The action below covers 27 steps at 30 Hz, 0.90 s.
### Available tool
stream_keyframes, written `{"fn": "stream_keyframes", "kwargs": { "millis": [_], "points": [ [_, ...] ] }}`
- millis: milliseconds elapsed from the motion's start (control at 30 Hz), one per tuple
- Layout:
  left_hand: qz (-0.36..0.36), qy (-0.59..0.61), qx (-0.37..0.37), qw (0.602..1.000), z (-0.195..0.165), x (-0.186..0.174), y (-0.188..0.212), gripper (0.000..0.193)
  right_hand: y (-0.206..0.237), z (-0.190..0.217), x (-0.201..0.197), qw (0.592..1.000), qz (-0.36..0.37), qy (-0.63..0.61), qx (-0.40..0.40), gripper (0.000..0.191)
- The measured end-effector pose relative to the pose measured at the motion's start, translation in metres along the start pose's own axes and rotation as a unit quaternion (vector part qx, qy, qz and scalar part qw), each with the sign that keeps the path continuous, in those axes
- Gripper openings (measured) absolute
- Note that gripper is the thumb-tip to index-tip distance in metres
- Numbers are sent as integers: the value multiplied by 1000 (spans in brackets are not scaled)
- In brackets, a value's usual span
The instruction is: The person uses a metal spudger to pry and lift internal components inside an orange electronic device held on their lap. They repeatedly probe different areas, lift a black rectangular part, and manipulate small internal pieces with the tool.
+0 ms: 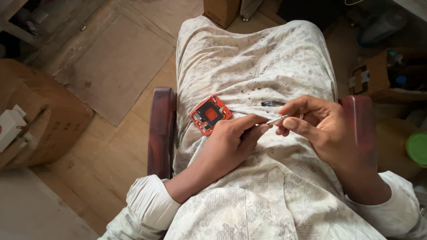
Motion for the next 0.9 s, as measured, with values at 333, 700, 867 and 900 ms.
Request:
{"fn": "stream_keyframes", "kwargs": {
  "millis": [333,700,867,900],
  "points": [
    [38,-136,105,984,-4,3,10,14,-3,28,-2,924,10,377,-66,7],
    [67,-269,93,956,10,18,13,22,25,42,43,753,23,533,-387,13],
    [1,-201,78,976,2,0,8,16,13,46,-14,758,-98,601,-232,23],
    [-18,-176,80,981,-1,-4,7,15,12,45,-20,756,-108,608,-217,24]
  ]
}}
Point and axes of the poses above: each hand's wrist, its own y-axis away from the middle knuckle, its own x-axis out of the palm, z = x × y, the point moved 7 cm from there along -y, towards the middle knuckle, and after that the axes turned 7 degrees about -z, right-handed, at the moved point
